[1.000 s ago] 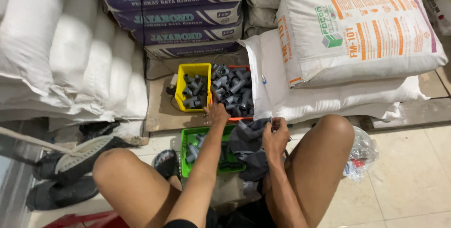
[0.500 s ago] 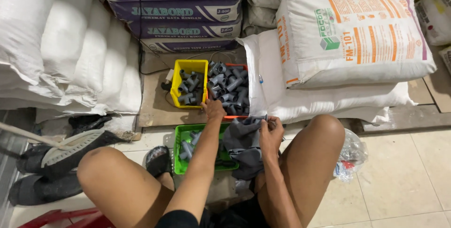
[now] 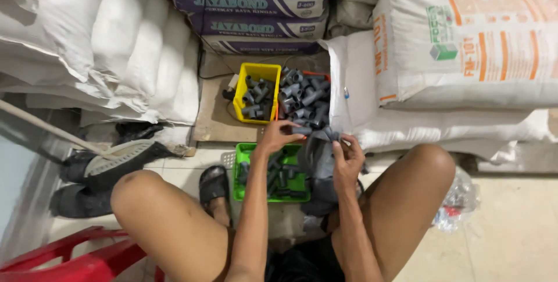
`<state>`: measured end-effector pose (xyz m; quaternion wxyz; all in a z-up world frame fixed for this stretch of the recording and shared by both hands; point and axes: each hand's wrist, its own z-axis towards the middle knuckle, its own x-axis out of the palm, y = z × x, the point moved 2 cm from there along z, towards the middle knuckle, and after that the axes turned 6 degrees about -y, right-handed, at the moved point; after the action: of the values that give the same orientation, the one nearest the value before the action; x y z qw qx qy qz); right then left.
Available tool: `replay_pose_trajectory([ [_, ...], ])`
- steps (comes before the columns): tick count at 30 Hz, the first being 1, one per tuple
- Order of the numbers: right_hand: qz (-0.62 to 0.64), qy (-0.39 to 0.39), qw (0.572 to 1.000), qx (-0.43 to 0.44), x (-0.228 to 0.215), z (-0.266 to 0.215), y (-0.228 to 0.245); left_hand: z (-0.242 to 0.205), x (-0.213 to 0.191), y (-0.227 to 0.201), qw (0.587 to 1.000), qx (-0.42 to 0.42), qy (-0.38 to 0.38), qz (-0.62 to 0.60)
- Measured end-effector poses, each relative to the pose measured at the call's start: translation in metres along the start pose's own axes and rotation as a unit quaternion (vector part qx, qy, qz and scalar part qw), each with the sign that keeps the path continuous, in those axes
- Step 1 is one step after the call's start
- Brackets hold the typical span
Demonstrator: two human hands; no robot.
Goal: Sorting and organizing grey plastic pipe fittings from containers into a basket
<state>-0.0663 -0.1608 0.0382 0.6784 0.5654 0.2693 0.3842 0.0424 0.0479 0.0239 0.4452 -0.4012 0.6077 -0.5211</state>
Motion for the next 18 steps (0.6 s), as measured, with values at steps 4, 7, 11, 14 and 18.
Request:
replay_pose_trajectory([
  [4,-0.019,0.087,0.996,-0.009,0.026,-0.007,0.019,-0.017,0.001,-0.065,0.996,-0.016,0.082,0.036],
  [7,-0.008,0.171,0.984,-0.045,0.036,-0.007,0.041,-0.001,0.013,-0.025,0.987,0.01,0.16,-0.02],
  [11,-0.073,0.151,0.98,-0.11,0.037,0.004,0.048,0.004,0.025,-0.031,0.995,-0.008,0.101,0.023],
  [14,-0.125,0.116,0.978,-0.117,0.033,0.003,0.055,0.0,0.056,-0.022,0.998,0.016,0.062,0.011],
  [18,-0.153,0.083,0.978,-0.113,0.03,0.007,0.045,-0.017,0.07,-0.051,0.999,0.005,0.008,-0.053],
])
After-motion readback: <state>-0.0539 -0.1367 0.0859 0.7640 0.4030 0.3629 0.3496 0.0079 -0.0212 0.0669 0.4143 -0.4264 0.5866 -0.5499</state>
